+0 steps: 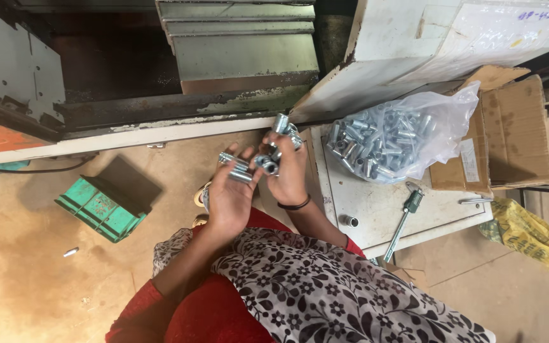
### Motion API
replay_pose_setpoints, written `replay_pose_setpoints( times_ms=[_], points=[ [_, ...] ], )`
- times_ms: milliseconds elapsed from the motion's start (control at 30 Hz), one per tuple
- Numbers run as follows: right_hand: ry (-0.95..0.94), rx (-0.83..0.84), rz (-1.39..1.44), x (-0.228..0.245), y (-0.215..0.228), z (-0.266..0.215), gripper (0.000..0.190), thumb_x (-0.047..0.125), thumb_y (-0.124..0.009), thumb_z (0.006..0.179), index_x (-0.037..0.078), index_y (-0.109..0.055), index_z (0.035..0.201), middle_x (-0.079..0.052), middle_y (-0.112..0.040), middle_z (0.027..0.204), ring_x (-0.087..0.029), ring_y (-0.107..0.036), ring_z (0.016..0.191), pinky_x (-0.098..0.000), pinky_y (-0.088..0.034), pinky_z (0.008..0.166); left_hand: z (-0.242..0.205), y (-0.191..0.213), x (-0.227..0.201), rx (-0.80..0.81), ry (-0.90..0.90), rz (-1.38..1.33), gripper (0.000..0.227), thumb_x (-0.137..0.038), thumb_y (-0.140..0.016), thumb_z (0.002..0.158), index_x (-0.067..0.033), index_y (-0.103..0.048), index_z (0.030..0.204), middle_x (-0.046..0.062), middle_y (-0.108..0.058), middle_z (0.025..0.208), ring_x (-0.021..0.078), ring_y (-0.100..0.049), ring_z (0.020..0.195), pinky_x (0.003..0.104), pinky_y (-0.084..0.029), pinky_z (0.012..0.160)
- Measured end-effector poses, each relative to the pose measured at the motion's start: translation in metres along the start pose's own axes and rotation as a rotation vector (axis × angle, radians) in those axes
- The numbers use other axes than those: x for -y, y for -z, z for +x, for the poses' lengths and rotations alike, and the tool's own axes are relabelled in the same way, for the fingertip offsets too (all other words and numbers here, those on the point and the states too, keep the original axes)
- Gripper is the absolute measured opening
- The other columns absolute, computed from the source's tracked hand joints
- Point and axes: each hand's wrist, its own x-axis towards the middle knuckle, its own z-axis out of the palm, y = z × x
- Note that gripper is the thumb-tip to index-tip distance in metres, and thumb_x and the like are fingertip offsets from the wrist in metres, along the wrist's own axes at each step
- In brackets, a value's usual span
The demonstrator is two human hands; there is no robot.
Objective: The person repeatedly picks up small cylindrical metal parts from a plastic bag and places them into a machine's chuck. The person handles the parts one at a time and occasionally gathers several in hand before loading them.
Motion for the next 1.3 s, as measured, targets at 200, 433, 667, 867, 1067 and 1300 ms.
replay_pose_setpoints(
  times_ms=[200, 433, 667, 867, 1067, 1300],
  points=[
    [0.453, 0.022, -0.465, -0.031, -0.017, -0.007, 0.016, -0.002, -0.066, 0.092, -0.001, -0.063, 0.108, -0.008, -0.071, 0.091, -0.014, -0.07, 0.079, -0.0279, -0.059, 0.07, -0.002, -0.02, 0.009, -0.06, -0.116, -0.056, 0.062, -0.053, -0.046, 0.101, -0.0084, -0.046, 0.144, 0.011, -0.063, 0.123, 0.0237, -0.061, 0.117, 0.042, -0.048, 0.104],
    [0.359, 0.031, -0.411, -0.021, -0.026, -0.023, 0.02, 0.0, -0.067, 0.093, -0.002, -0.062, 0.112, -0.007, -0.073, 0.098, -0.01, -0.069, 0.088, -0.025, -0.058, 0.08, 0.013, -0.018, 0.005, -0.135, 0.0, -0.163, 0.055, -0.046, -0.047, 0.1, -0.0085, -0.055, 0.139, 0.008, -0.066, 0.121, 0.0212, -0.062, 0.116, 0.04, -0.048, 0.105],
    [0.214, 0.101, -0.23, -0.02, -0.03, -0.034, 0.024, 0.0, -0.07, 0.087, -0.001, -0.063, 0.11, -0.006, -0.071, 0.104, -0.011, -0.067, 0.088, -0.0263, -0.057, 0.079, 0.026, 0.003, 0.004, -0.04, 0.088, -0.235, 0.053, -0.042, -0.053, 0.103, -0.0049, -0.056, 0.141, 0.01, -0.066, 0.118, 0.0206, -0.062, 0.105, 0.039, -0.052, 0.098],
    [0.238, 0.128, -0.57, 0.031, -0.025, -0.027, 0.015, 0.007, -0.073, 0.091, 0.003, -0.065, 0.103, -0.003, -0.067, 0.084, -0.01, -0.064, 0.07, -0.0259, -0.051, 0.061, 0.023, 0.001, -0.003, 0.016, 0.2, -0.216, 0.052, -0.046, -0.054, 0.095, -0.0126, -0.055, 0.135, 0.009, -0.069, 0.12, 0.0218, -0.064, 0.104, 0.041, -0.054, 0.089],
    [0.535, 0.446, -1.382, 0.041, -0.042, -0.039, 0.034, 0.019, -0.079, 0.073, 0.006, -0.066, 0.102, -0.008, -0.07, 0.086, -0.022, -0.073, 0.071, -0.0378, -0.059, 0.062, 0.014, -0.01, -0.014, -0.033, 0.201, -0.18, 0.059, -0.052, -0.053, 0.093, -0.0123, -0.059, 0.136, 0.011, -0.068, 0.122, 0.0219, -0.067, 0.111, 0.041, -0.056, 0.098],
    [0.506, 0.374, -1.615, 0.019, -0.054, -0.055, 0.054, 0.03, -0.082, 0.083, 0.004, -0.058, 0.124, -0.017, -0.058, 0.115, -0.037, -0.069, 0.086, -0.0459, -0.056, 0.067, 0.021, 0.004, -0.009, 0.083, 0.108, -0.321, 0.036, -0.032, -0.056, 0.099, -0.0102, -0.06, 0.128, 0.012, -0.067, 0.115, 0.0245, -0.068, 0.105, 0.041, -0.057, 0.094]
  ],
)
